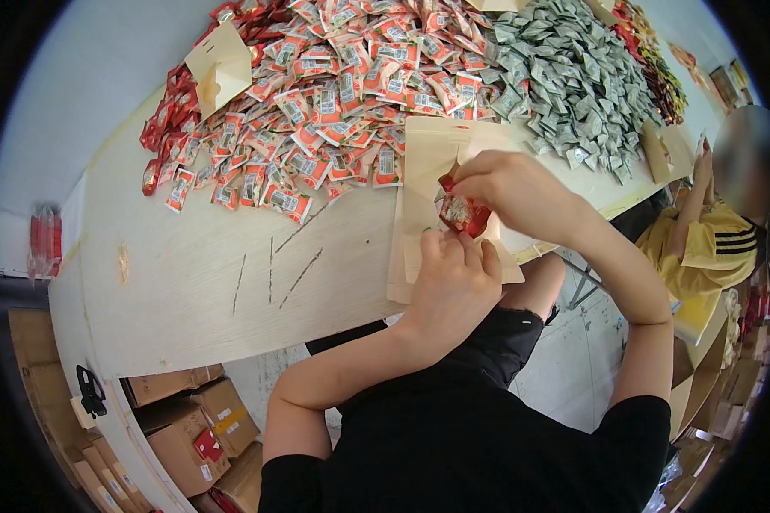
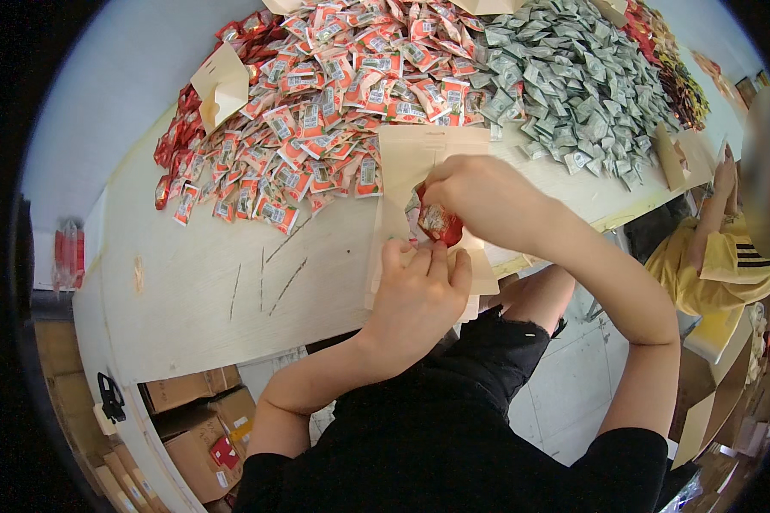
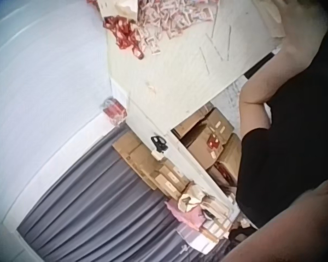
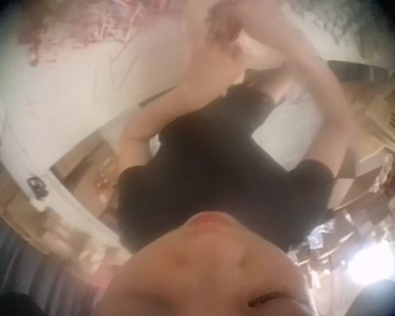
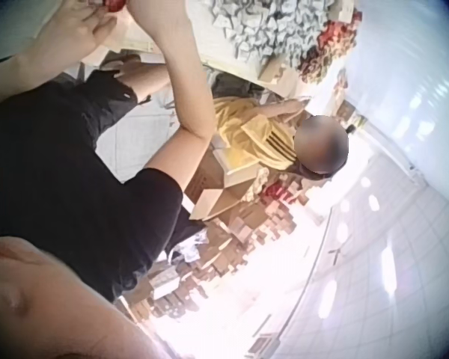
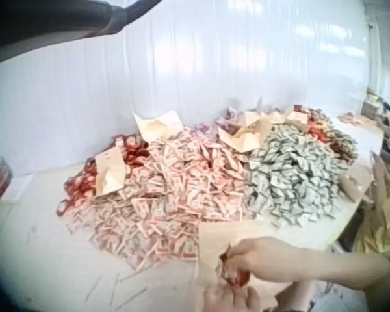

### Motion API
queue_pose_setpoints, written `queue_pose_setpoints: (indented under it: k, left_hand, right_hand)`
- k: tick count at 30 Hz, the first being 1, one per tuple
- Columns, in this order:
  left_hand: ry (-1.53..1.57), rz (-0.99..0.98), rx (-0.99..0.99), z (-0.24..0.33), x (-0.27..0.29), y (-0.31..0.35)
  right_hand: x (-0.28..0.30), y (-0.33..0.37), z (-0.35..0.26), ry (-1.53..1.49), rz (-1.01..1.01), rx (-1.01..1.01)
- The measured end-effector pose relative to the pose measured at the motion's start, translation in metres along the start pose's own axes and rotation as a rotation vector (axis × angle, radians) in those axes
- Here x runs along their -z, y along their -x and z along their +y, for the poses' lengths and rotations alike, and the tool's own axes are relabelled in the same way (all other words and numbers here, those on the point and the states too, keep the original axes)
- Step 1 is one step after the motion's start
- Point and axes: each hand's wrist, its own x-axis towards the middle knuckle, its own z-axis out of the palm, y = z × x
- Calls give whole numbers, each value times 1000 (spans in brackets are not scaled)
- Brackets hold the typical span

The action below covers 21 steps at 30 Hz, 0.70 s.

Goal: The person folds flat beige paper sheets into small pouches by hand. They then pick up small individually wrapped packets from a large pile on the table and place them inside the pouches, closing the tops. The finished pouches are set aside on the table.

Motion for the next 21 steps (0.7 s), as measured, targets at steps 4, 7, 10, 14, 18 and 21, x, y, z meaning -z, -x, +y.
queue_pose_setpoints:
  k: [4, 7, 10, 14, 18, 21]
  left_hand:
    - [5, -99, 13, 2, 3, -3]
    - [-11, -117, 1, 2, 5, -4]
    - [10, -13, 10, 2, -2, 2]
    - [-12, -35, 53, 8, -7, 2]
    - [26, -2, 23, 7, -10, -3]
    - [17, 47, -21, 2, -9, -4]
  right_hand:
    - [-3, -7, -18, -91, -239, -157]
    - [-27, -6, -18, 98, -333, -78]
    - [-17, -6, -11, -15, -316, -190]
    - [-19, -2, -20, 12, -222, -232]
    - [-30, 4, -16, 126, -162, -165]
    - [-38, 17, -2, 25, -124, 19]
